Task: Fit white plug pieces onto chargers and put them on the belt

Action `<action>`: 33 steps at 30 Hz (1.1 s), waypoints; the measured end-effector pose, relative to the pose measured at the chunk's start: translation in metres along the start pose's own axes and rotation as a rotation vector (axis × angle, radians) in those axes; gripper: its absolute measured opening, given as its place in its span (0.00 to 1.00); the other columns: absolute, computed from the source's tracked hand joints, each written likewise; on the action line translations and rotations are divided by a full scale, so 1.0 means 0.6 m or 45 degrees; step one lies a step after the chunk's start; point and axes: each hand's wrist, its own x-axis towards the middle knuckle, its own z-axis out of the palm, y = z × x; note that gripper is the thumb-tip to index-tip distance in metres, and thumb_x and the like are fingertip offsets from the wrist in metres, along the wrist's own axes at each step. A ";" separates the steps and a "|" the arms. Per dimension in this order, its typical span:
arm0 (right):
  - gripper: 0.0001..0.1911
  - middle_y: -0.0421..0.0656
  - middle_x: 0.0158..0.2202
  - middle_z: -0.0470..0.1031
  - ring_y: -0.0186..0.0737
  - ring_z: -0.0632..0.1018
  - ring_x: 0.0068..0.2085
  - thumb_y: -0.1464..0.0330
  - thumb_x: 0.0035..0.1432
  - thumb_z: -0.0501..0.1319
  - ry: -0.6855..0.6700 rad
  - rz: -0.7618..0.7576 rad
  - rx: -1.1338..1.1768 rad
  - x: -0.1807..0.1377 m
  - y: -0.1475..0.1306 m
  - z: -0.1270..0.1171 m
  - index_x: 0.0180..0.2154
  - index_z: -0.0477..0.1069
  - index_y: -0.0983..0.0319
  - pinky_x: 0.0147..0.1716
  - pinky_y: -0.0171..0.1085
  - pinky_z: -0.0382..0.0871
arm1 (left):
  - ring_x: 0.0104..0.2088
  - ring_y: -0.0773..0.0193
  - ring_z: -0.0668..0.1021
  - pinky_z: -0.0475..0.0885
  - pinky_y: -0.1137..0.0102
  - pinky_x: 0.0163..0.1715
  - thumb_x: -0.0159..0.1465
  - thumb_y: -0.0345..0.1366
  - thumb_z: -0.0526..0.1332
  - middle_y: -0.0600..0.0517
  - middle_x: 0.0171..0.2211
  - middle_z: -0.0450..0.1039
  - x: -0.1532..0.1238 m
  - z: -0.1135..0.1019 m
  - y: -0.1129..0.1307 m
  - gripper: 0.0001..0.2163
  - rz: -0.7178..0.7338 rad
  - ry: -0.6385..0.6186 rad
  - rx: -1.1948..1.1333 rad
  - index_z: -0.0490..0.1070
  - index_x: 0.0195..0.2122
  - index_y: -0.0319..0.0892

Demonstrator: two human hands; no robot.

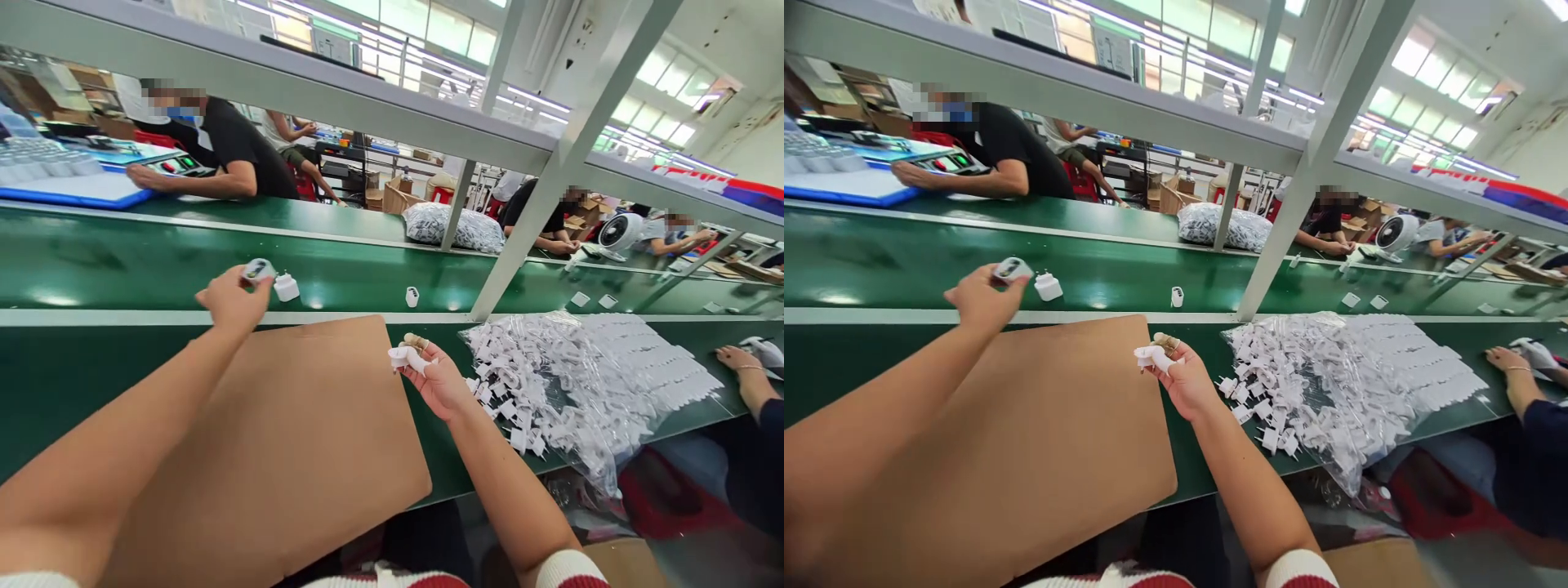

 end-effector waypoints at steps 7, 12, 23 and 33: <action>0.20 0.39 0.39 0.82 0.33 0.79 0.30 0.66 0.44 0.76 -0.031 -0.170 -0.295 0.050 0.031 -0.002 0.41 0.77 0.57 0.26 0.31 0.66 | 0.51 0.52 0.80 0.70 0.61 0.55 0.64 0.51 0.65 0.53 0.48 0.82 -0.265 0.034 0.021 0.15 0.605 -0.501 -0.374 0.80 0.47 0.51; 0.20 0.42 0.41 0.83 0.39 0.81 0.39 0.64 0.41 0.77 -0.056 -0.081 -0.377 0.045 0.063 -0.019 0.38 0.80 0.59 0.37 0.37 0.75 | 0.48 0.50 0.80 0.70 0.55 0.52 0.68 0.48 0.61 0.49 0.47 0.82 -0.328 0.072 -0.005 0.14 0.643 -0.637 -0.426 0.78 0.48 0.49; 0.17 0.40 0.40 0.84 0.40 0.80 0.38 0.68 0.43 0.73 0.090 -0.193 -0.619 0.044 0.068 -0.009 0.39 0.81 0.57 0.40 0.39 0.77 | 0.47 0.51 0.78 0.71 0.56 0.51 0.67 0.51 0.64 0.49 0.46 0.81 -0.301 0.075 -0.016 0.15 0.647 -0.810 -0.567 0.78 0.47 0.48; 0.16 0.39 0.35 0.82 0.33 0.77 0.28 0.68 0.46 0.71 0.041 -0.095 -0.658 0.033 0.069 0.005 0.40 0.78 0.58 0.31 0.35 0.74 | 0.52 0.48 0.78 0.73 0.55 0.53 0.58 0.49 0.71 0.46 0.52 0.77 -0.284 0.064 -0.018 0.24 0.696 -0.894 -0.623 0.72 0.52 0.46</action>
